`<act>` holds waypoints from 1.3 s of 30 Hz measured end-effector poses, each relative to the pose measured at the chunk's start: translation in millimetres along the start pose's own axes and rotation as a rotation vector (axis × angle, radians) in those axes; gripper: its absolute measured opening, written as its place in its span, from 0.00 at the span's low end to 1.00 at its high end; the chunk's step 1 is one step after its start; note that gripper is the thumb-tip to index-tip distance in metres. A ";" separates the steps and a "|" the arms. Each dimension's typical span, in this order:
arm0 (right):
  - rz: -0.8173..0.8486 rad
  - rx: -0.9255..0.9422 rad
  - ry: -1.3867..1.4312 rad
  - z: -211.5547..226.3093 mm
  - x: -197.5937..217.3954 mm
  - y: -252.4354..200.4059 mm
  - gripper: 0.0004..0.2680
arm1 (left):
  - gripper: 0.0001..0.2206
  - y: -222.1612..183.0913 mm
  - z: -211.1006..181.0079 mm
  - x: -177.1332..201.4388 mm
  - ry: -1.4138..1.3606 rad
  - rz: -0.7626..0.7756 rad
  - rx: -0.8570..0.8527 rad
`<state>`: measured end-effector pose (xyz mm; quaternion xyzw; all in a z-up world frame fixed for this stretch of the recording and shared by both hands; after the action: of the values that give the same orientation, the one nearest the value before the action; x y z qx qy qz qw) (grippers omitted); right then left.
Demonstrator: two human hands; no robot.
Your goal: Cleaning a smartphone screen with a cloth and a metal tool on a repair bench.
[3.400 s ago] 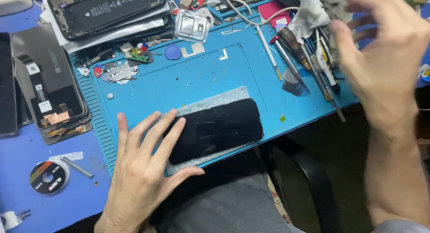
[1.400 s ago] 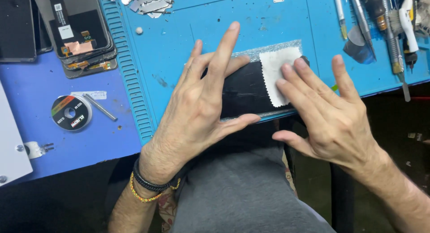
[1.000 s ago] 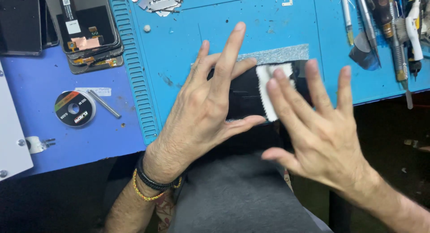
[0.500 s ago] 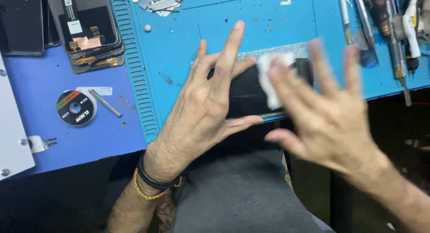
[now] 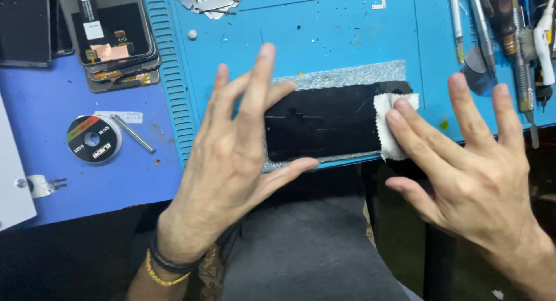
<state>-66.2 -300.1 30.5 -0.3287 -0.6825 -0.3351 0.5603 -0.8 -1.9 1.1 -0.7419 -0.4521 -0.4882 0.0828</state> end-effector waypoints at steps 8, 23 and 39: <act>-0.069 0.079 0.150 24.4 -6.5 47.2 0.29 | 0.56 -4.6 2.1 8.0 -0.058 0.047 0.055; -0.055 0.085 0.059 12.6 -6.8 55.7 0.27 | 0.53 11.7 -3.2 -0.7 0.108 0.092 0.057; -0.092 0.084 0.079 5.6 -14.9 53.0 0.28 | 0.46 9.4 -2.3 -3.3 0.037 0.042 0.091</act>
<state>-23.3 -266.9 19.8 -0.2598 -0.6877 -0.3443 0.5840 4.5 -10.5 2.7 -0.7373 -0.4566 -0.4792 0.1350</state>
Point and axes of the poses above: each hand's wrist, its own y-axis towards the middle knuckle, its own x-axis out of the back of the hand, z = x × y, the point moved 1 cm from there along y, towards the middle knuckle, and after that the axes turned 1 degree about z, right-handed, at the moved point
